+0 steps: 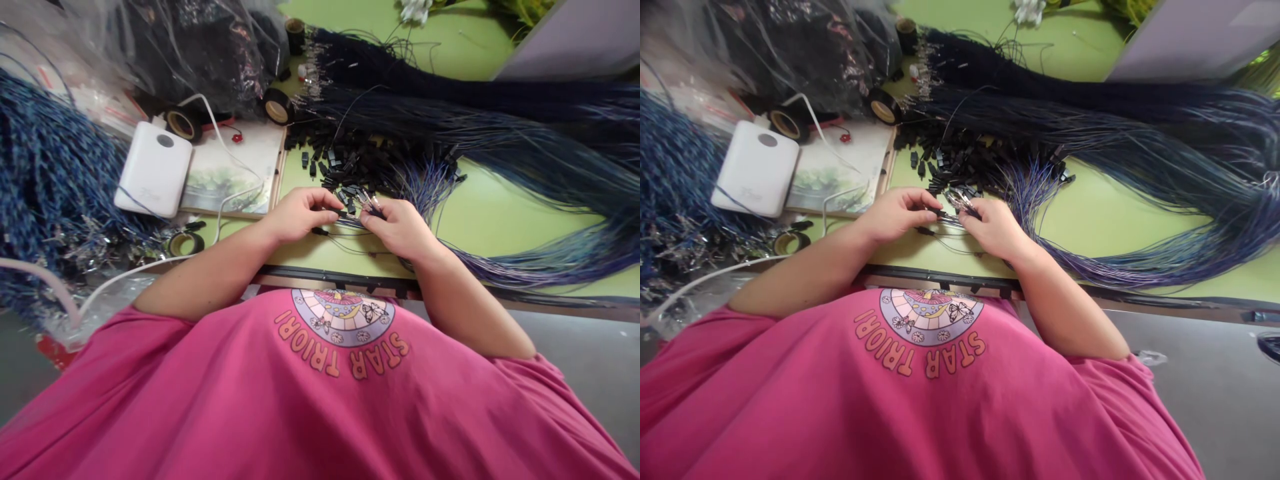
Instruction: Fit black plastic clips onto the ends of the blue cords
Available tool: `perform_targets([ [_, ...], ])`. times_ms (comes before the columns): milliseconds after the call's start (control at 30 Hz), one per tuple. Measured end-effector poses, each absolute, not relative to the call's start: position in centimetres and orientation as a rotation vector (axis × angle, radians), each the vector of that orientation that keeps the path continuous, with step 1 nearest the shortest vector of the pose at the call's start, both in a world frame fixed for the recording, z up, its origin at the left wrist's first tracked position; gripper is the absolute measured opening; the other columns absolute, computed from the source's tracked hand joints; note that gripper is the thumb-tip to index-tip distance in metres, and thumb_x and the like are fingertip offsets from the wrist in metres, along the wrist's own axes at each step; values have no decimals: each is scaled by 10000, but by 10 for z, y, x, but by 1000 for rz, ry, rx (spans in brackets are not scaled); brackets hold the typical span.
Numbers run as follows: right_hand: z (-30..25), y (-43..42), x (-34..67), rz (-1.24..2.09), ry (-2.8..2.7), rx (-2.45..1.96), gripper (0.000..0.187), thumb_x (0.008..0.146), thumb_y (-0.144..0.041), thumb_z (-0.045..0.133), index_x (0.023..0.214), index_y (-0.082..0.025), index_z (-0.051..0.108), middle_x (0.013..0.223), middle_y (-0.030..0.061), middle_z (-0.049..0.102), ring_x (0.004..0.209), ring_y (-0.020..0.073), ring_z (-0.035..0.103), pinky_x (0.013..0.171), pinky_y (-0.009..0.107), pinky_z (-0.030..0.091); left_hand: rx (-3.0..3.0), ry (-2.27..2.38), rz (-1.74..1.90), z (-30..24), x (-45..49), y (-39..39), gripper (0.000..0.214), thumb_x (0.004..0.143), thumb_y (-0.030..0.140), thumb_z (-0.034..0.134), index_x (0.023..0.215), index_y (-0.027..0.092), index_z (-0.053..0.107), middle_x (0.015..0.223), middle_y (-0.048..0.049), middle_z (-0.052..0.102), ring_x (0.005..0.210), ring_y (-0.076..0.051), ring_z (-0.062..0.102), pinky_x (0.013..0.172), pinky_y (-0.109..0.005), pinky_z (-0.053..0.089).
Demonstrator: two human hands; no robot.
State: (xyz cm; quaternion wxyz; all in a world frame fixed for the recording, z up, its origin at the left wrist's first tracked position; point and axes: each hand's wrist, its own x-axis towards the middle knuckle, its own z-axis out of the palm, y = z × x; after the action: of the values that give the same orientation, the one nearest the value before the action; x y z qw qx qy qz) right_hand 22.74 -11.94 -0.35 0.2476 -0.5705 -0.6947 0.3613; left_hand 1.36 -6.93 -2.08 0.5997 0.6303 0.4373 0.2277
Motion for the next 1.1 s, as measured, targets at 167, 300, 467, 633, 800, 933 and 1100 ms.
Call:
perform_targets([
  [167,-8,-118,225,1035,-1894,-1553,236,873,-324,500,734,-154,586,725,7,558,713,134,477,687,270,345,1606,1040,518,-21,13,-72,232,733,241,741,949,155,740,894,-33,740,722,-109,623,730,-272,511],
  [300,-13,-117,222,1091,-1879,-1564,223,859,-321,491,736,-159,585,727,11,569,718,145,483,697,282,353,1771,1062,547,-22,15,-75,185,744,220,728,919,173,762,929,-35,759,811,-136,666,804,-286,525],
  [467,-17,-116,223,1244,-1769,-1547,235,841,-334,504,819,-150,648,763,10,584,745,153,488,725,291,373,1907,1041,628,-26,15,-76,142,754,219,730,885,188,774,933,-43,767,855,-153,689,846,-300,528],
  [633,-18,-115,223,1327,-1704,-1496,234,824,-346,521,815,-157,658,753,-7,589,721,139,479,716,280,374,1962,988,697,-30,16,-77,133,774,229,710,889,204,774,936,-47,766,864,-156,693,851,-310,533],
  [800,-15,-115,220,1215,-1745,-1577,241,812,-360,533,751,-156,646,692,-16,557,680,130,461,673,266,363,1863,1041,576,-27,19,-78,182,766,303,728,908,202,779,958,-57,769,879,-172,689,886,-339,527],
  [933,-16,-116,221,1068,-1793,-1624,278,819,-378,538,645,-162,558,627,-27,482,643,115,424,621,255,315,1741,1120,538,-22,19,-78,240,747,343,744,933,197,780,930,-59,770,833,-175,678,858,-351,529],
  [1100,-18,-117,219,1033,-1829,-1609,247,817,-344,518,647,-167,539,610,-27,495,634,115,436,617,257,312,1673,1103,530,-23,22,-78,242,721,327,756,915,182,777,861,-49,755,750,-150,645,767,-320,527],
])
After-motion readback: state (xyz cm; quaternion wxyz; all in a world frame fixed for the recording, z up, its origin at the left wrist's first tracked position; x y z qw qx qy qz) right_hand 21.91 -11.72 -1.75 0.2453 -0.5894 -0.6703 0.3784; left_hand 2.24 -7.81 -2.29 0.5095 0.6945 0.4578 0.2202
